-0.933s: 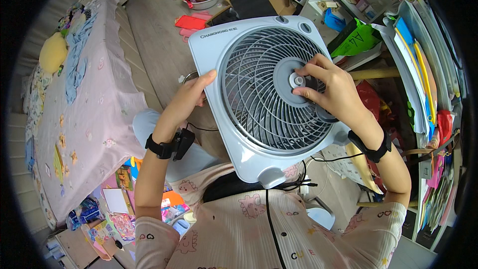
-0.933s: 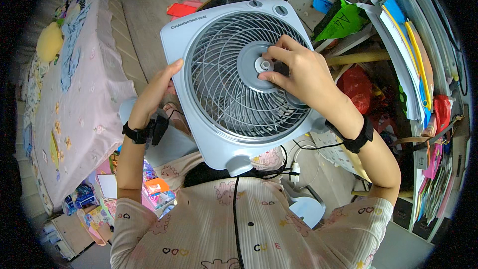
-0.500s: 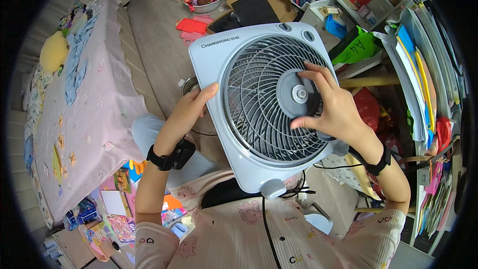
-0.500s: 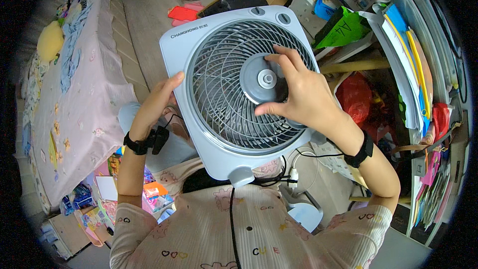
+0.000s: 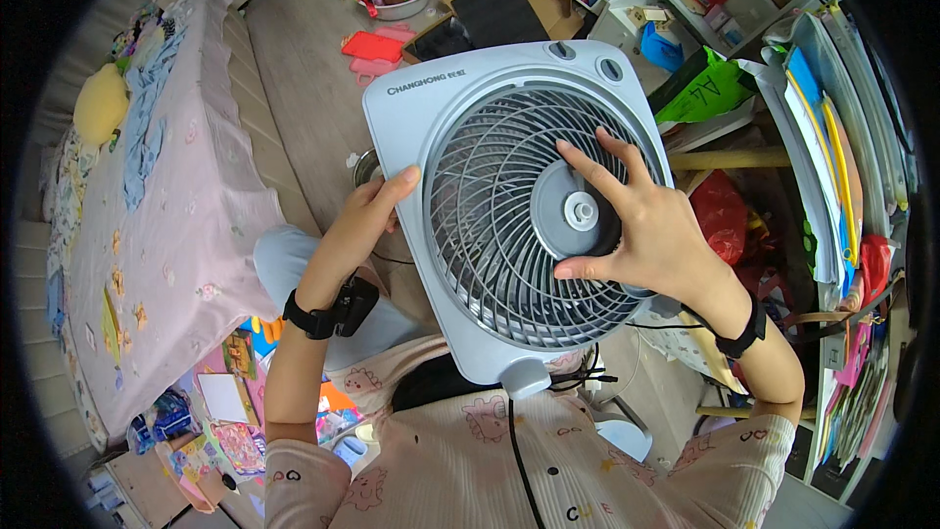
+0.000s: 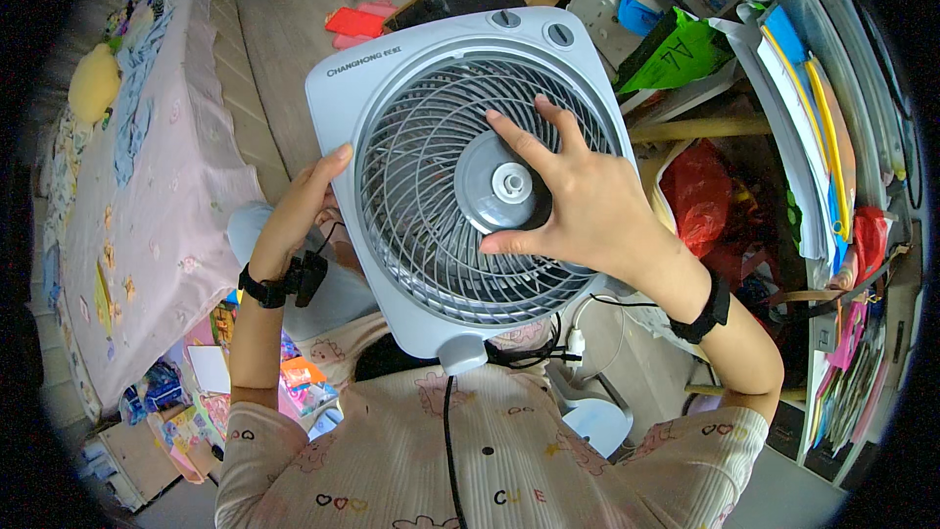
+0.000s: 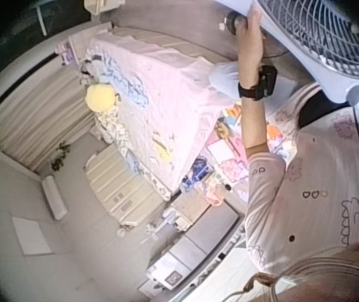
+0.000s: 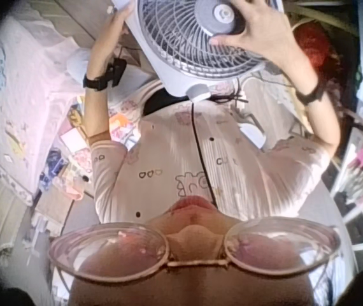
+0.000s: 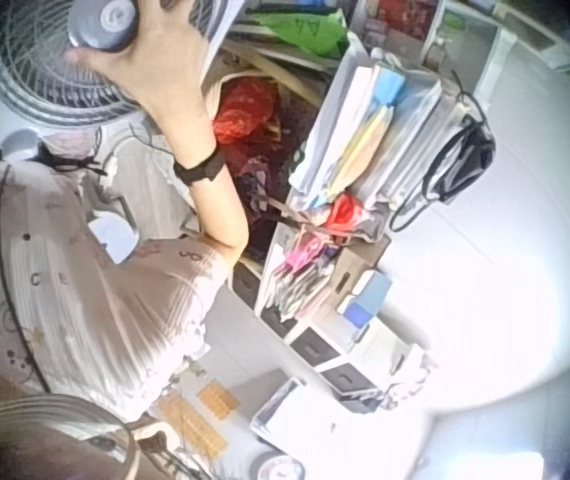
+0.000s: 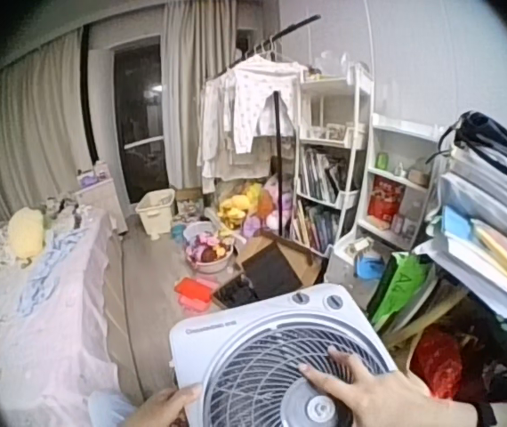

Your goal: The person reassembles a small square fan by placing the fan blade, securing the front grille, and tightening the central cap. They also wipe the fan blade with a cloth during the process.

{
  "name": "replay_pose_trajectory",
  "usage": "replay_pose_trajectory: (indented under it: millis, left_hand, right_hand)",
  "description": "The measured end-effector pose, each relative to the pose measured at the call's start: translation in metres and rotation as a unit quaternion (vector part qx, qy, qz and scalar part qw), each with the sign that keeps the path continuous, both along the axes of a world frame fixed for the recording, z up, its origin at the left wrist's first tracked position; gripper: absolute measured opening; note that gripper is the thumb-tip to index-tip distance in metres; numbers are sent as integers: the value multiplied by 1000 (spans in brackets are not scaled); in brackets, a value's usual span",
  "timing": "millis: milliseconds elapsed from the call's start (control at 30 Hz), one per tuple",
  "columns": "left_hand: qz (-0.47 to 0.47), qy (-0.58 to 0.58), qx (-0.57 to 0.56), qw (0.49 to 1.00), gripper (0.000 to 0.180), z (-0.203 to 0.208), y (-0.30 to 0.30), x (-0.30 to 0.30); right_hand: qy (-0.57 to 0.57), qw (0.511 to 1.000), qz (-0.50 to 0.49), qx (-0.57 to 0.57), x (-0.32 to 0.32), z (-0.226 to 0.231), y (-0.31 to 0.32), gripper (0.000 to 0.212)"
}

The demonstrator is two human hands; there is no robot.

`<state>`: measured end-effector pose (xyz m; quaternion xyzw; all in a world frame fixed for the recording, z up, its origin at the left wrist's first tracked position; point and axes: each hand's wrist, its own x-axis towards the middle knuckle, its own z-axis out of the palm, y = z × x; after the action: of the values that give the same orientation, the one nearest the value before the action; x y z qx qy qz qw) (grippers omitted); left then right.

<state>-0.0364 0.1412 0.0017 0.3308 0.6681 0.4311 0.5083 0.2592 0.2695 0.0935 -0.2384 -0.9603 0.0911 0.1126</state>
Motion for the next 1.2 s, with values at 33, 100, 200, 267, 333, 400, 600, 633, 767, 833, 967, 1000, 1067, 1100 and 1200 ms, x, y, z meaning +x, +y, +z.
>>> replay_pose_trajectory:
  millis: [33,100,200,267,333,400,600,633,767,833,967,1000,1067,1100,1200]
  left_hand:
    - [1,0,-8,1000,74,-1,-1,0]
    - [-7,13,2,1000,74,-2,-3,-1]
    - [-13,24,-4,1000,74,-2,-5,-2]
    - [-16,31,-9,999,75,-2,-6,-3]
    - [-17,40,-19,999,76,-1,-7,-3]
    - [-29,45,-12,998,77,-1,-8,-3]
    - [-41,47,-13,998,78,-3,-11,-5]
    - [-36,43,-27,998,77,-4,-10,-4]
    - [-20,7,18,1000,74,-7,-11,-2]
    - [-16,27,-7,999,73,-8,-13,-2]
    - [-27,17,5,999,73,-10,-12,-6]
    - [-27,15,4,1000,74,-10,-11,-6]
    - [-25,9,4,1000,74,-11,-10,-6]
    - [-23,4,6,1000,74,-10,-11,-5]
    - [-23,14,3,1000,74,-7,-13,-4]
  right_hand:
    - [-11,1000,-21,-6,0,-1,-2,105]
    - [-15,999,-37,-1,-1,-1,-4,103]
    - [-13,999,-34,9,0,1,-4,100]
    - [-29,999,-33,1,2,5,-5,99]
    - [-42,998,-36,-35,4,8,-8,101]
    - [-56,996,-41,-60,6,9,-13,102]
    - [-39,996,-63,-58,7,5,-36,86]
    - [-18,997,-56,-46,8,5,-40,78]
    - [-29,996,-62,-52,10,0,-38,78]
    - [11,995,-49,-89,8,-3,-30,76]
    - [19,993,-78,-85,5,2,-21,97]
    - [16,993,-90,-69,4,4,-18,103]
    - [-12,993,-88,-74,0,10,-11,108]
    - [-32,993,-78,-82,-1,12,-8,108]
    - [-68,991,-70,-93,-5,17,-8,110]
